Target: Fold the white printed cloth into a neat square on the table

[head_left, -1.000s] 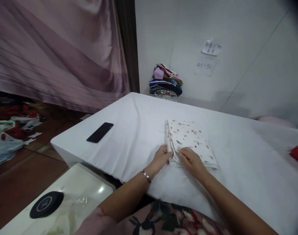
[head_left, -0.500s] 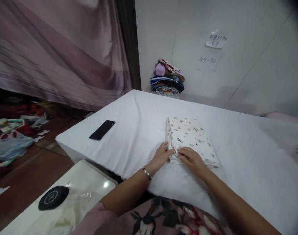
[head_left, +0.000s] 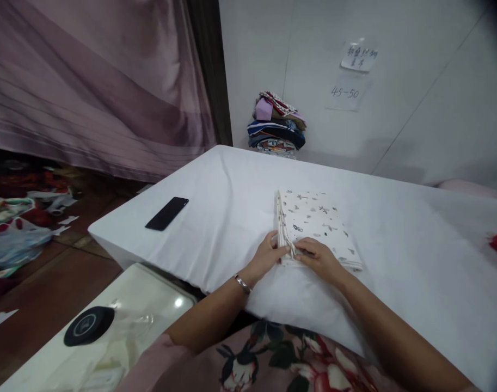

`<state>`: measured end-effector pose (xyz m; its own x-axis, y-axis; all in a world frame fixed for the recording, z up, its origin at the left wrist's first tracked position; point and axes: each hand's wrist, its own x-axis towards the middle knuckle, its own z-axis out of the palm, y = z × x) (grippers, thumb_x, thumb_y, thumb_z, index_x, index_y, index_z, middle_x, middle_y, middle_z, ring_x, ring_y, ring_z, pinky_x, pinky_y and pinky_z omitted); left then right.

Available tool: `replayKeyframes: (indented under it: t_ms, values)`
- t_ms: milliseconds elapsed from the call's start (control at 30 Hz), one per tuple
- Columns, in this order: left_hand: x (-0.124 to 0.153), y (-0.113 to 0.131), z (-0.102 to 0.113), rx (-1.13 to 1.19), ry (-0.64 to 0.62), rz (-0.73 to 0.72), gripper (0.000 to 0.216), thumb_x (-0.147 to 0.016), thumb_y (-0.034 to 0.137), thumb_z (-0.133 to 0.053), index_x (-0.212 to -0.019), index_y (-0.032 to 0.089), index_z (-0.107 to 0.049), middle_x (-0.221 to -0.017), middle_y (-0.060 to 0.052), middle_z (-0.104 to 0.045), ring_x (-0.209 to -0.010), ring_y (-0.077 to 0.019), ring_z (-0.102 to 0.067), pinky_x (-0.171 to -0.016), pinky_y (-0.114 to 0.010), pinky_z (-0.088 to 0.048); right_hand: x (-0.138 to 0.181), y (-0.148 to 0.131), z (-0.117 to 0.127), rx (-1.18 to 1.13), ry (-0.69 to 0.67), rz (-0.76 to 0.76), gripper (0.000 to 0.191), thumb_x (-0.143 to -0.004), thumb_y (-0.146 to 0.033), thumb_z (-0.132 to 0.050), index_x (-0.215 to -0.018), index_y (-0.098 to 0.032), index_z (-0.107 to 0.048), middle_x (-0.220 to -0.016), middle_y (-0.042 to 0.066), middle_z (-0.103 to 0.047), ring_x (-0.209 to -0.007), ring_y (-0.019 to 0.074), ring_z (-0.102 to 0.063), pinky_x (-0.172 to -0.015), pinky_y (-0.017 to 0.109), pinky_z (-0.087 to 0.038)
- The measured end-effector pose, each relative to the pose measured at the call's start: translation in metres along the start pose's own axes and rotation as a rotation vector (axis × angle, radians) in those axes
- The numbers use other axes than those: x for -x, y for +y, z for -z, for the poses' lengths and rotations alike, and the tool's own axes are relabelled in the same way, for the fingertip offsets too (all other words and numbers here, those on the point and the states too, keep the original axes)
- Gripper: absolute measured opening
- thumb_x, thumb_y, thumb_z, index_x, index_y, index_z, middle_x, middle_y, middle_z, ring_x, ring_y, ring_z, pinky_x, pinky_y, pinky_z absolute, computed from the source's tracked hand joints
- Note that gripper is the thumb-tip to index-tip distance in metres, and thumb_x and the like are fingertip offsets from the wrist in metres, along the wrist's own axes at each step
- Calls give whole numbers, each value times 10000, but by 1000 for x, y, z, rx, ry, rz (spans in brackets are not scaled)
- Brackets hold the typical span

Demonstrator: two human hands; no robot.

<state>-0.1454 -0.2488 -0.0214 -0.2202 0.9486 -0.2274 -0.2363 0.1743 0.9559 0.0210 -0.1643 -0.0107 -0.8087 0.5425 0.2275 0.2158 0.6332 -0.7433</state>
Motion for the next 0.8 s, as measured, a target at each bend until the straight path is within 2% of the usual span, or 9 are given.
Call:
replayKeyframes:
  t_ms: [233, 367, 467, 633, 800]
  values:
    - [4, 5, -2, 19, -33, -10, 699, -686, 258, -679, -1293, 172, -342, -954, -67, -622, -702, -115, -552, -527, -190, -394, -3, -11, 0, 79, 43, 34, 194, -856, -226, -466, -951, -229, -636, -895, 42, -617, -832, 167, -574, -740, 293, -464]
    - [3, 3, -2, 13, -15, -22, 687, -682, 191, -651, -1295, 164, -342, -904, -55, -619, -674, -111, -542, -521, -195, -391, 0, -12, -5, 194, 133, 57, 170, -851, -217, -447, -918, -208, -603, -851, 48, -607, -786, 169, -564, -698, 293, -467]
    - [1, 1, -2, 6, 6, -14, 675, -682, 185, -644, -1289, 156, -350, -861, -46, -621, -647, -105, -536, -514, -194, -384, 4, -11, -8, 282, 207, 125, 180, -854, -201, -435, -970, -200, -573, -921, 75, -605, -864, 189, -560, -750, 319, -469]
    - [-1, -2, -2, 19, 15, -15, 607, -699, 205, -632, -1251, 151, -382, -887, -53, -621, -636, -100, -540, -493, -187, -380, 10, -10, -14, 466, 153, 251, 218, -855, -214, -457, -1055, -186, -540, -983, 105, -602, -921, 222, -547, -791, 382, -464]
    - [0, -2, -2, 2, 45, 2, 565, -737, 265, -610, -1240, 146, -383, -828, -38, -599, -608, -103, -536, -472, -196, -395, 9, -9, -21, 524, 143, 228, 239, -834, -300, -525, -1037, -175, -538, -988, 120, -595, -902, 238, -547, -755, 387, -472]
